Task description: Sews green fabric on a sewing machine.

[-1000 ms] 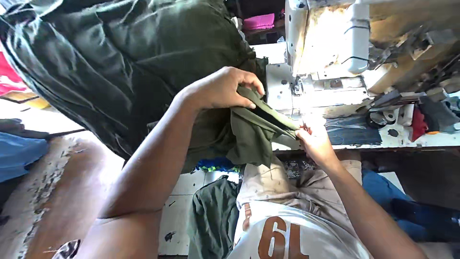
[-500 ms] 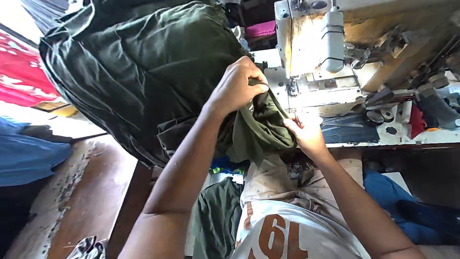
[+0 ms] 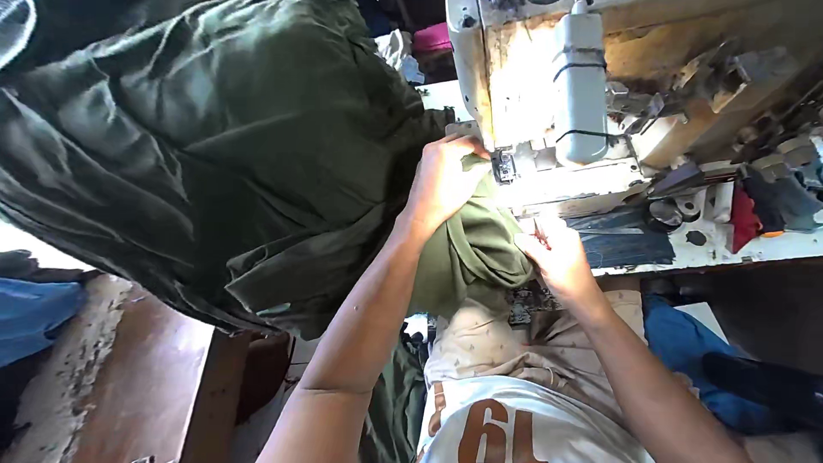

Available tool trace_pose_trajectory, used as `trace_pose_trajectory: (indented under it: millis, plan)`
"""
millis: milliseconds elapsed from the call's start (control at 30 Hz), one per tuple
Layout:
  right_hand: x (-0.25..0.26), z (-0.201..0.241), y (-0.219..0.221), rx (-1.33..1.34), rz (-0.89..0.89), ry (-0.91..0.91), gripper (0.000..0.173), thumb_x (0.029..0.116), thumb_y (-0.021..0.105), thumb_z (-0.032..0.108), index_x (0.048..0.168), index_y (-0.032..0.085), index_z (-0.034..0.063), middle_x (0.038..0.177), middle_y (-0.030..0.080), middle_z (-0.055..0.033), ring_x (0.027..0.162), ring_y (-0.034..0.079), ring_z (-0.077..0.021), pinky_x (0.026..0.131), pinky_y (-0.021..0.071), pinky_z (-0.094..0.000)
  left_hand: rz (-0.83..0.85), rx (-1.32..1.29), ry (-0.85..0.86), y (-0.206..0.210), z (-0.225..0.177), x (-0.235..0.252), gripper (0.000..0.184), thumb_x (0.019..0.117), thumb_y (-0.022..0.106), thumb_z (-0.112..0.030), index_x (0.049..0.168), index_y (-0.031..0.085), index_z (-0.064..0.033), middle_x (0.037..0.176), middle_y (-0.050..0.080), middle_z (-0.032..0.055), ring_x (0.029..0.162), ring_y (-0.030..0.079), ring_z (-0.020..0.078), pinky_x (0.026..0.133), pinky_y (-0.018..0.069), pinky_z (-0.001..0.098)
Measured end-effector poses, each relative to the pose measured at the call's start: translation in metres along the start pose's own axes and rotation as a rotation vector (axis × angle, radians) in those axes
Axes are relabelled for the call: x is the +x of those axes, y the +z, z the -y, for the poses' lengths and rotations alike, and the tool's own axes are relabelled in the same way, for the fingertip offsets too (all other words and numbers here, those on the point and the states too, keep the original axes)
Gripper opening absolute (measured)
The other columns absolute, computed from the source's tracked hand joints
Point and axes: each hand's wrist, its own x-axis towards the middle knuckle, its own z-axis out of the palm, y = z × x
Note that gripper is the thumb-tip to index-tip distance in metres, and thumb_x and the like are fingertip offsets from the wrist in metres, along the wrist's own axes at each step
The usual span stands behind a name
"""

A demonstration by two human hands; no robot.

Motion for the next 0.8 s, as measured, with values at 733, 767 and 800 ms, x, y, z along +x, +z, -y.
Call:
trace_pose_trajectory:
  millis: [733,767,800]
  plan:
    - [0.016,0.014,0.005,0.083,-0.192,-0.171,0.011,0.0911,0.071,0.000,0.101,0.070,0.0044,0.073,0.061,-0.0051,0.054,0.054,-0.0127,0.046,0.0465,-0.0274,0.015,-0.235,-0.120,0.017,0.002,0.053,0.030,0.0805,0.077,-0.012,0.109,0.069,-0.0047,0.101,0.072,0.0020,0.098,0.067,0.0029,0.091,0.0537,0.0270]
    - [0.018,0.013,0.005,0.081,-0.187,-0.175,0.011,0.0910,0.071,0.000,0.101,0.069,0.0045,0.073,0.061,-0.0048,0.054,0.054,-0.0124,0.045,0.0458,-0.0271,0.005,-0.243,-0.117,0.018,0.004,0.054,0.031,0.0803,0.077,-0.012,0.109,0.069,-0.0044,0.101,0.072,0.0019,0.098,0.067,0.0022,0.091,0.0539,0.0260]
    - [0.020,0.012,0.005,0.079,-0.180,-0.181,0.011,0.0908,0.071,0.000,0.100,0.069,0.0050,0.073,0.060,-0.0042,0.055,0.054,-0.0119,0.046,0.0458,-0.0268,-0.008,-0.260,-0.111,0.020,0.006,0.055,0.031,0.0798,0.078,-0.012,0.108,0.069,-0.0040,0.100,0.072,0.0015,0.097,0.067,0.0012,0.091,0.0539,0.0246]
